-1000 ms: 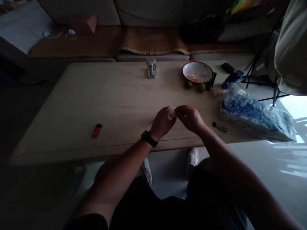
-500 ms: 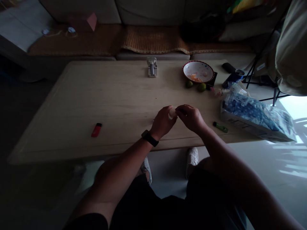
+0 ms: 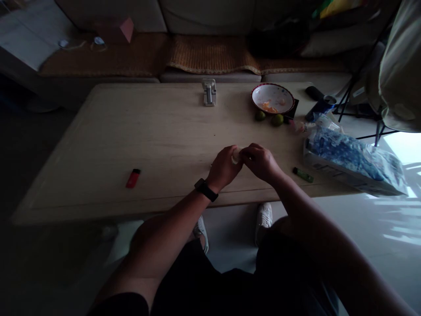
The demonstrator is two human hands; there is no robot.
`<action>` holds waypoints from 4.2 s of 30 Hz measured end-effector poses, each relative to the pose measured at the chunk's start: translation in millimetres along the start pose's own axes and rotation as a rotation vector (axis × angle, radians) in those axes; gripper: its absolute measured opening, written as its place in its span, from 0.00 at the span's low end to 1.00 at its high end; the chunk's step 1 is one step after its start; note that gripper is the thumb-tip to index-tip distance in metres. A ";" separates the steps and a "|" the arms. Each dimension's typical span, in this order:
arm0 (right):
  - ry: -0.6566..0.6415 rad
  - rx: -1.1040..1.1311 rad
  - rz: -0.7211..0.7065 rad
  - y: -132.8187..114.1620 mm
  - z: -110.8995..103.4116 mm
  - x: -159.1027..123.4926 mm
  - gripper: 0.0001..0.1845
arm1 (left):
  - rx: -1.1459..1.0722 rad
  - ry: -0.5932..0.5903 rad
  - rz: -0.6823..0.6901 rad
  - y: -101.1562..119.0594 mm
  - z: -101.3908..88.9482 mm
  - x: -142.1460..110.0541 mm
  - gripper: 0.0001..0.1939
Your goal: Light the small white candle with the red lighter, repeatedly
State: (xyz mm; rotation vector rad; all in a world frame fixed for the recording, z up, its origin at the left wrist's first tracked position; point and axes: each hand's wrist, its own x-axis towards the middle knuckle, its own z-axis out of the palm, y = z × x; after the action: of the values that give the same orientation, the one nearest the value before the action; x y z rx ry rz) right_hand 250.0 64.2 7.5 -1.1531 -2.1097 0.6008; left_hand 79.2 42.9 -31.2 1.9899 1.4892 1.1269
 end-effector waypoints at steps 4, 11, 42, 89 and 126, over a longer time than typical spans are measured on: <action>-0.005 -0.011 -0.003 4.2 1.1 -2.3 0.09 | 0.004 0.006 0.002 0.5 1.0 -0.8 0.20; 0.019 -0.008 0.017 2.8 -3.1 -6.5 0.09 | 0.028 -0.029 0.057 -5.0 -16.4 -3.1 0.35; 0.049 -0.194 -0.005 3.3 -22.6 -41.8 0.12 | -0.436 -0.005 -0.223 -15.0 -72.2 -30.0 0.19; -0.118 -0.387 0.163 3.4 5.4 -40.0 0.13 | 0.654 -0.099 0.018 33.4 -47.9 1.1 0.15; -0.166 -0.385 0.183 -3.4 -1.6 -42.9 0.13 | 0.676 -0.071 0.038 32.9 -45.0 8.4 0.15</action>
State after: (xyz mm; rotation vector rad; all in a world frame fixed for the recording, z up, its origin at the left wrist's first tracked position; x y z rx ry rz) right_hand 266.4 25.8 -3.0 -1.5693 -2.3449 0.3893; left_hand 63.9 33.0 22.1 2.4541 1.9794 0.5862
